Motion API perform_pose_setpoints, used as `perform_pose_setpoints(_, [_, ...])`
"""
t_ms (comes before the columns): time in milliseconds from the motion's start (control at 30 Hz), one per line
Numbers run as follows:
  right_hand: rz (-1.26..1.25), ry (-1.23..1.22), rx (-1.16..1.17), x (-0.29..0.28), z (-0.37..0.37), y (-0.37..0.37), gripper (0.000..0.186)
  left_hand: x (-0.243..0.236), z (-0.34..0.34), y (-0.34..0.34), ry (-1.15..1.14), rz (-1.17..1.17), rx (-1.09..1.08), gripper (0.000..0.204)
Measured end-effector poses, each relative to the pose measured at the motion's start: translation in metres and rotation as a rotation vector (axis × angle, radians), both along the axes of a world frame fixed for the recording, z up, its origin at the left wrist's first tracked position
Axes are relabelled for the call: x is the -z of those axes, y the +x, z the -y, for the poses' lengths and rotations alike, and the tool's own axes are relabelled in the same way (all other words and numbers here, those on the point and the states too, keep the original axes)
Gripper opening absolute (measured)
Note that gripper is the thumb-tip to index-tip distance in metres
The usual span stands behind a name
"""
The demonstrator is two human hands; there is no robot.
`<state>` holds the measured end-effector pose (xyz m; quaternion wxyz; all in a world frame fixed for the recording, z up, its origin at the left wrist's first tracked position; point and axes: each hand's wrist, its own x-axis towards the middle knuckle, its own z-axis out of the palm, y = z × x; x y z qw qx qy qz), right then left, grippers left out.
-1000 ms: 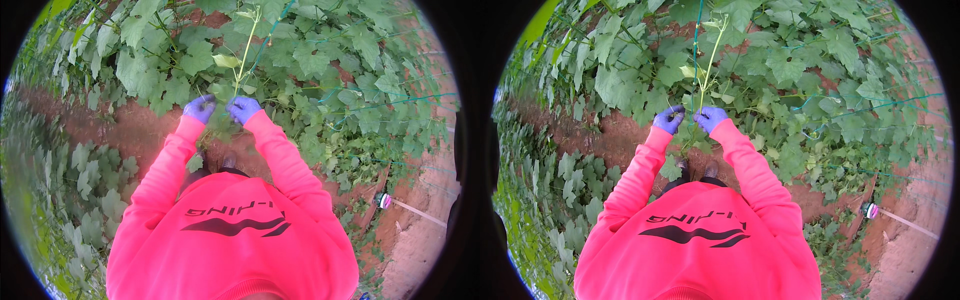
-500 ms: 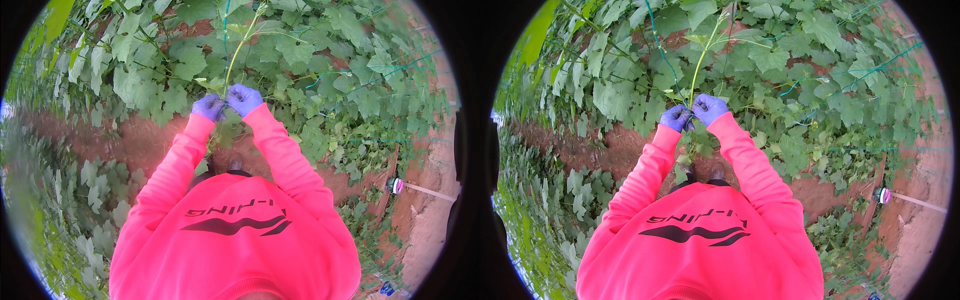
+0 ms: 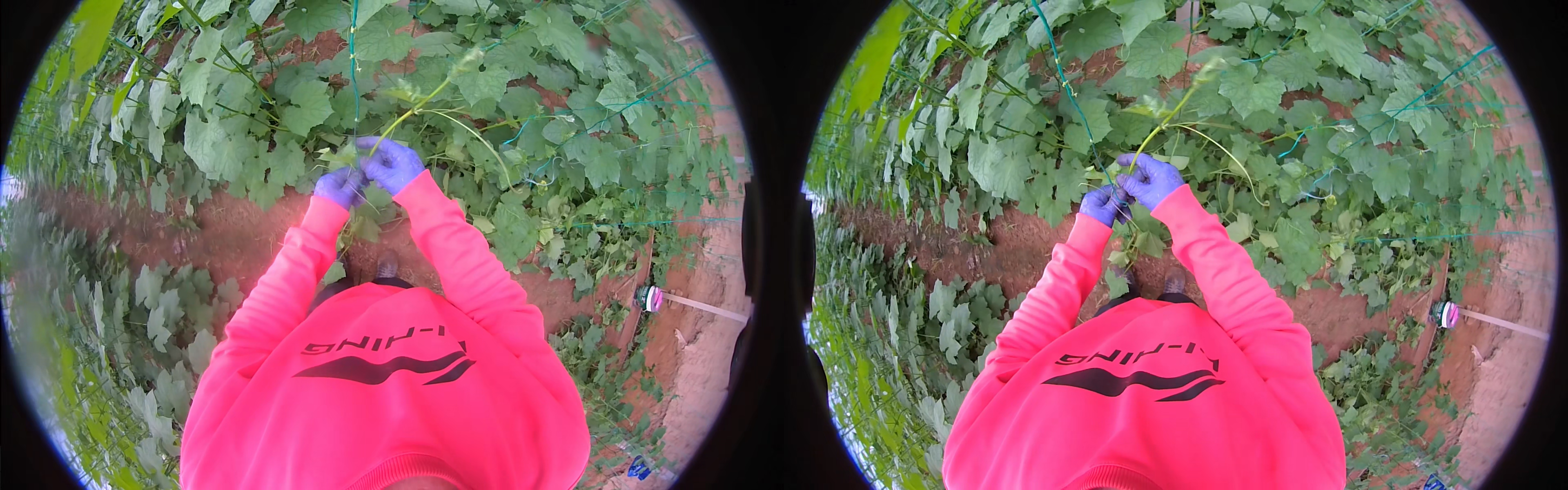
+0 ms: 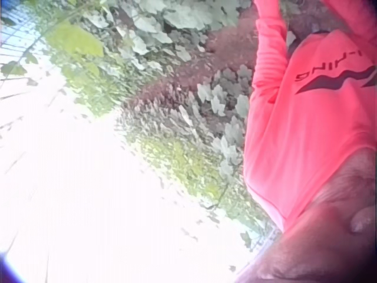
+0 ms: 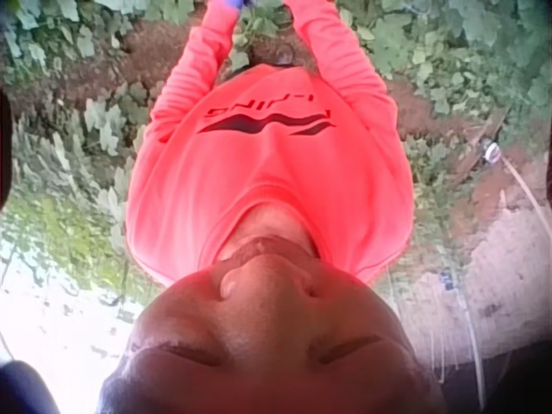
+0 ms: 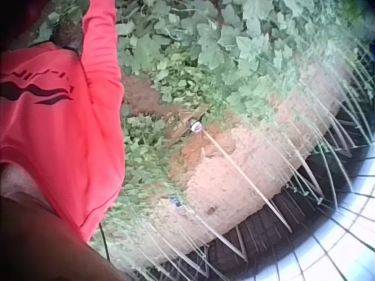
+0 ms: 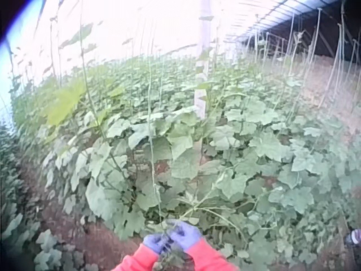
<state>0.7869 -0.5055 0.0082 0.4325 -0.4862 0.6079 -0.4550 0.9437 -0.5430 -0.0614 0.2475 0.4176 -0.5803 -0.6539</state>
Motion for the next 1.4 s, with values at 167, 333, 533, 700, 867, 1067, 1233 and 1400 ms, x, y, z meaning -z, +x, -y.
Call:
perform_pose_setpoints(167, [0.024,0.147,0.045,0.015,0.0,0.004,0.017,0.003,-0.01,0.009,-0.246,0.382,0.125,0.027])
perform_pose_setpoints(333, [-0.106,0.2,-0.02,0.035,-0.006,0.0,0.018,-0.05,0.029,0.028,-0.454,0.721,0.162,0.04])
perform_pose_setpoints(533, [-0.157,0.241,-0.153,0.059,-0.004,0.005,0.019,-0.066,0.041,-0.038,-0.411,0.159,-0.056,0.024])
perform_pose_setpoints(700, [0.001,0.258,0.017,0.017,-0.005,-0.017,0.022,-0.049,0.042,-0.043,-0.197,0.149,-0.066,0.025])
perform_pose_setpoints(867, [0.212,-0.041,0.099,0.001,0.022,-0.03,0.012,-0.044,0.032,-0.047,-0.181,0.091,-0.062,0.017])
perform_pose_setpoints(1067, [0.394,-0.107,0.271,-0.002,0.022,-0.021,0.012,-0.038,0.027,-0.049,-0.218,0.112,-0.078,0.019])
perform_pose_setpoints(1233, [0.451,-0.189,-0.061,-0.063,0.0,-0.025,0.025,-0.021,0.023,-0.048,-0.281,0.237,-0.078,0.014])
perform_pose_setpoints(1400, [-0.042,-0.143,-0.235,-0.058,0.003,0.007,0.03,0.0,0.029,-0.064,0.844,-0.79,-0.468,0.03])
